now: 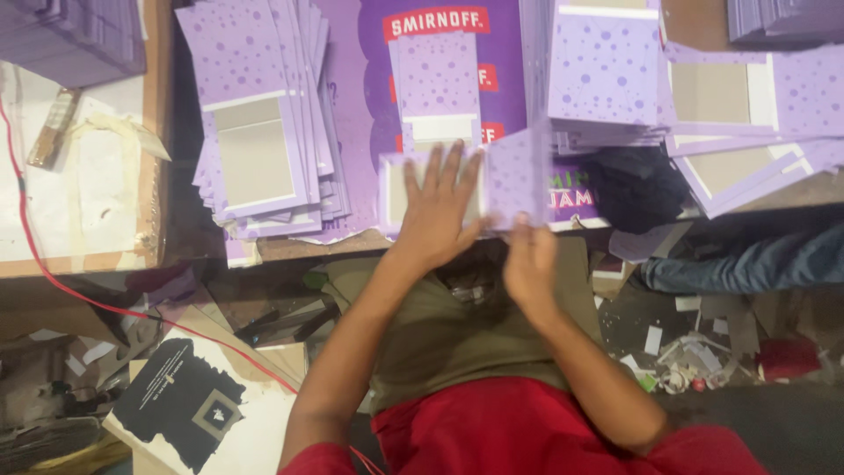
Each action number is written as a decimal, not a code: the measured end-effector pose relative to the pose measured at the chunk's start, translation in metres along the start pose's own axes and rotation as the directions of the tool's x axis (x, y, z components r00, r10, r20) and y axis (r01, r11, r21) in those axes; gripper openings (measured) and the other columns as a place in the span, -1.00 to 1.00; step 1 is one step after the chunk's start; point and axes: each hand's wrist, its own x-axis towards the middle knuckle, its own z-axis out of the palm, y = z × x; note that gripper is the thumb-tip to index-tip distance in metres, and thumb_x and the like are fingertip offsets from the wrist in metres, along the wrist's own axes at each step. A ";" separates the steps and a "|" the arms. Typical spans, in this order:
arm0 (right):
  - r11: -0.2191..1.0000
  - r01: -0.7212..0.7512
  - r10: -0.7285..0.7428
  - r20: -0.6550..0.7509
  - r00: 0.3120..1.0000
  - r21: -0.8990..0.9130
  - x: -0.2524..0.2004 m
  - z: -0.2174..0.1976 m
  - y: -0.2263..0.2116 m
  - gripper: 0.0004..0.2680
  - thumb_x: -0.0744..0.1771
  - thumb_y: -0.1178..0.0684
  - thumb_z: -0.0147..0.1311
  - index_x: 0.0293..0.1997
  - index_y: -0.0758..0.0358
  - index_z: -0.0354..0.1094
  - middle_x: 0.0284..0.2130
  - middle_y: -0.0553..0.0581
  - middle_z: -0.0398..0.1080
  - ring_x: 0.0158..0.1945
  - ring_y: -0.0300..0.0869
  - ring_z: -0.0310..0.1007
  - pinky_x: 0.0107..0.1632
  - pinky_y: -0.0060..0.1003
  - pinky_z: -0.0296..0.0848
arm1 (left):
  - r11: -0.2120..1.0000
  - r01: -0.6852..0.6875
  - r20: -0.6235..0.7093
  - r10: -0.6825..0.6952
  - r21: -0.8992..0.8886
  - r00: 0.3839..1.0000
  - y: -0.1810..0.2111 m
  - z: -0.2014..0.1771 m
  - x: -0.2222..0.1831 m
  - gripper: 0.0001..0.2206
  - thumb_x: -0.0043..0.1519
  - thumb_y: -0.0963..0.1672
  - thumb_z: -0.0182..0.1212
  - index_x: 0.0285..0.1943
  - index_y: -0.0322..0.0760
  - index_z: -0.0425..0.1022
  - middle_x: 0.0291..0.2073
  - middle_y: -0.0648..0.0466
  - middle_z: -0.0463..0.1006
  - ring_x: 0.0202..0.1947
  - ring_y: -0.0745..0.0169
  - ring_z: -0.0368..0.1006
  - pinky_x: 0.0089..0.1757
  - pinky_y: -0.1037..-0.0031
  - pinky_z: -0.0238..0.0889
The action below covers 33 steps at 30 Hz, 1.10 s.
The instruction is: The person folds purple printed paper sheets in half and stacks them on a table. They repeatedly pick up a sheet, fold it, and place it on a growing pile, occasionally using a black cloth to wipe the surface.
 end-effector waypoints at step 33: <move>0.815 0.179 -0.038 0.257 0.966 -0.551 0.094 0.025 0.019 -0.36 0.03 0.05 0.57 0.18 0.43 0.35 -0.11 0.24 0.39 -0.18 -0.04 0.39 -0.14 -0.18 0.47 | 0.745 0.639 -0.329 -0.662 -0.192 0.673 -0.045 0.018 0.032 -0.67 0.14 -0.10 0.42 -0.16 -0.55 0.51 -0.24 -0.32 0.52 -0.15 -0.36 0.44 -0.10 0.00 0.28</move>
